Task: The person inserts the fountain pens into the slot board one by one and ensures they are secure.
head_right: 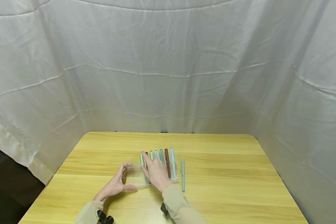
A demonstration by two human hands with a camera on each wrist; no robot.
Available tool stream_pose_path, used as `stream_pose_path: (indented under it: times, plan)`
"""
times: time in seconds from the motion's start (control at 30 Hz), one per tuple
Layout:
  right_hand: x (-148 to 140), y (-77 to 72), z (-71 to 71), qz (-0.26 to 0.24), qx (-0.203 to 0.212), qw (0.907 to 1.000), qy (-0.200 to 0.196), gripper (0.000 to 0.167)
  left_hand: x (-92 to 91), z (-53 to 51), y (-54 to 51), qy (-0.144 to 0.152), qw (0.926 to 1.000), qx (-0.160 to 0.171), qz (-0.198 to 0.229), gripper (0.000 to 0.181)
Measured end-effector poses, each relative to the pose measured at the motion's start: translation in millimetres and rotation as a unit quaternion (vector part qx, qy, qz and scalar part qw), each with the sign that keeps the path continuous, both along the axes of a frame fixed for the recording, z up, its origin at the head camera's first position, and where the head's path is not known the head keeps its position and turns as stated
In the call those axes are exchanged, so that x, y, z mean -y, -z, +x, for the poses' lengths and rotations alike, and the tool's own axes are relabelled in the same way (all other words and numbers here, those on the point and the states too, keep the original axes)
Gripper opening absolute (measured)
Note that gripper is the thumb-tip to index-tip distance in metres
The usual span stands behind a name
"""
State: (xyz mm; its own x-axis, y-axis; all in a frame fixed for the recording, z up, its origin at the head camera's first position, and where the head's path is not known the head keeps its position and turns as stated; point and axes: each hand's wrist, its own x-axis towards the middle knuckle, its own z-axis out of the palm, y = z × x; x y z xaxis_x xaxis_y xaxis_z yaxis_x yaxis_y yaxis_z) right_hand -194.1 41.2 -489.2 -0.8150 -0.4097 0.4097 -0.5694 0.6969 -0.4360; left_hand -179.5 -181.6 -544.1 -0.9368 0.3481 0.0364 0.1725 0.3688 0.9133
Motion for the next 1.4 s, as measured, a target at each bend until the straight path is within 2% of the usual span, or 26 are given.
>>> stream_pose_path:
  times: [0.33, 0.5, 0.8, 1.1, 1.4]
  plan:
    - [2, -1.7, 1.4, 0.004, 0.006, 0.9999, 0.01, 0.062, -0.9, 0.0, 1.0, -0.003, 1.0, -0.008, -0.003, 0.099]
    - [3, -1.9, 2.2, 0.005, 0.012, 0.9998, 0.012, 0.063, -0.9, -0.5, 0.8, -0.003, 1.0, 0.0, -0.002, 0.099]
    - [5, -0.1, 3.2, 0.008, 0.018, 0.9997, 0.018, 0.064, 0.0, 0.5, 2.0, -0.001, 0.9997, -0.022, 0.003, 0.097]
    - [7, 1.9, 4.7, 0.005, 0.025, 0.9995, 0.018, 0.068, 2.2, 1.3, 0.8, 0.001, 0.9999, -0.014, 0.002, 0.099]
    - [-6, 2.2, 11.0, -0.041, 0.05, 0.9978, -0.008, 0.074, 1.9, 2.3, 1.6, 0.003, 1.0, -0.008, 0.004, 0.099]
